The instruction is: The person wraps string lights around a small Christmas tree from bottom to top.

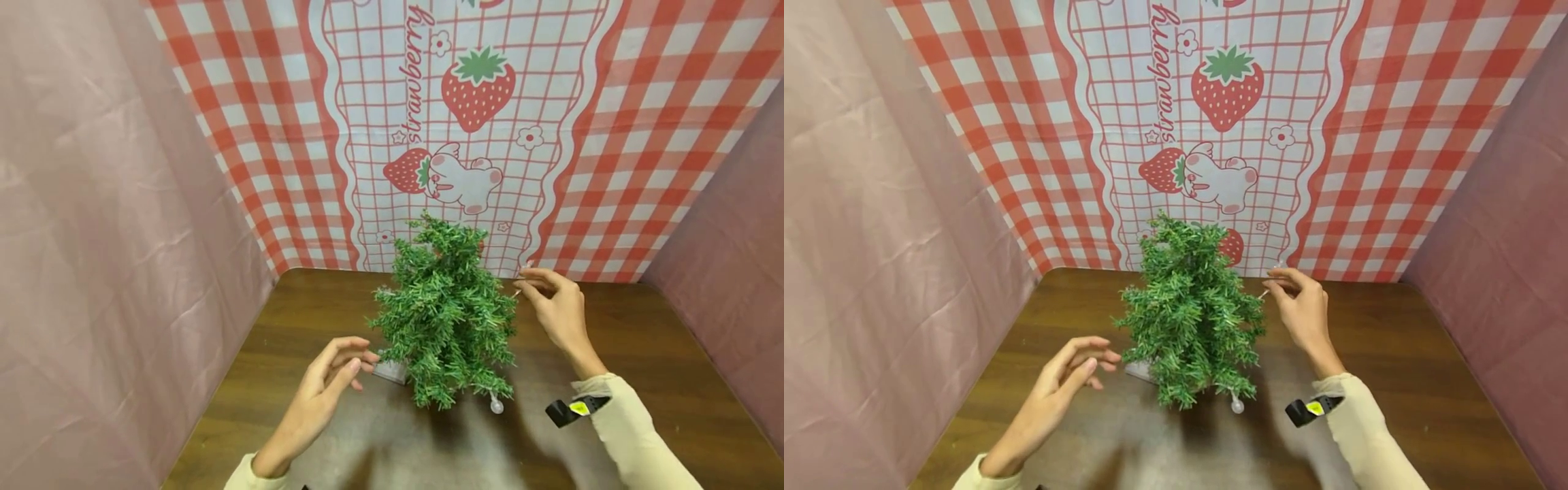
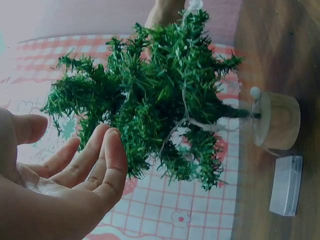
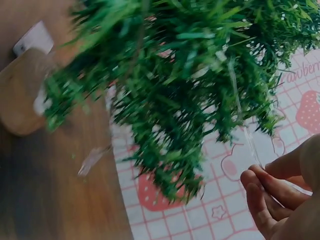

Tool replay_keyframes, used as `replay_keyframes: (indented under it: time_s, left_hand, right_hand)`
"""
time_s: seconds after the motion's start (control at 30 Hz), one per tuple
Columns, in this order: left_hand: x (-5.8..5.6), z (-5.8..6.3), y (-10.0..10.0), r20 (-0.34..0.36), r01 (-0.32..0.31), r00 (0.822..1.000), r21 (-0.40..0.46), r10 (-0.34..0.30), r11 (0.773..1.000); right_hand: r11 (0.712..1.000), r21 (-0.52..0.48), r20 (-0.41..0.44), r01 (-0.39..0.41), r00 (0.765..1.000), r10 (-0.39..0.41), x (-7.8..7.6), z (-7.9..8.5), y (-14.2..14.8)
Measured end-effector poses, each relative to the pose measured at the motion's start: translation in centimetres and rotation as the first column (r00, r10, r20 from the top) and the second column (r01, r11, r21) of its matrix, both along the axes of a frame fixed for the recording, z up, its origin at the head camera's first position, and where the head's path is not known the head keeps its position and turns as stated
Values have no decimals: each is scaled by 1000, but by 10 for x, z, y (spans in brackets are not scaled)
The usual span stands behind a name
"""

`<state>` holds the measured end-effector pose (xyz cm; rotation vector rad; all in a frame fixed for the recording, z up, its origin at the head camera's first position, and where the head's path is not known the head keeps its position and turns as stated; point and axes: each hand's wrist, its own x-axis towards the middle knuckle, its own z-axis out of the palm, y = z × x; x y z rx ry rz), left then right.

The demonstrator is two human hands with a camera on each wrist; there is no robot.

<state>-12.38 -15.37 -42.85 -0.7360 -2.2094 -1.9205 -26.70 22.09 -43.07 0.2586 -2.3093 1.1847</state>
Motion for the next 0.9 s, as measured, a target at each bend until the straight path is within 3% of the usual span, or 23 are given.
replay_keyframes:
  time_s: [0.17,0.3,0.57,0.7,0.9]
  left_hand:
    - [-5,1,-6,36,-54,998,-26,55,998]
    - [-8,5,-11,36,-69,997,-41,71,997]
    - [-32,30,-32,-16,-107,994,-106,106,989]
    - [-47,44,-41,-49,-133,991,-147,127,980]
    - [-65,60,-44,-58,-135,990,-199,126,971]
  right_hand:
    - [996,-52,80,-71,994,75,-8,13,-8]
    - [981,-142,157,-132,975,154,-12,26,-15]
    - [906,-366,96,-212,960,264,-18,44,-24]
    - [896,-364,69,-253,952,297,-21,52,-30]
    - [908,-256,90,-331,927,364,-32,64,-39]
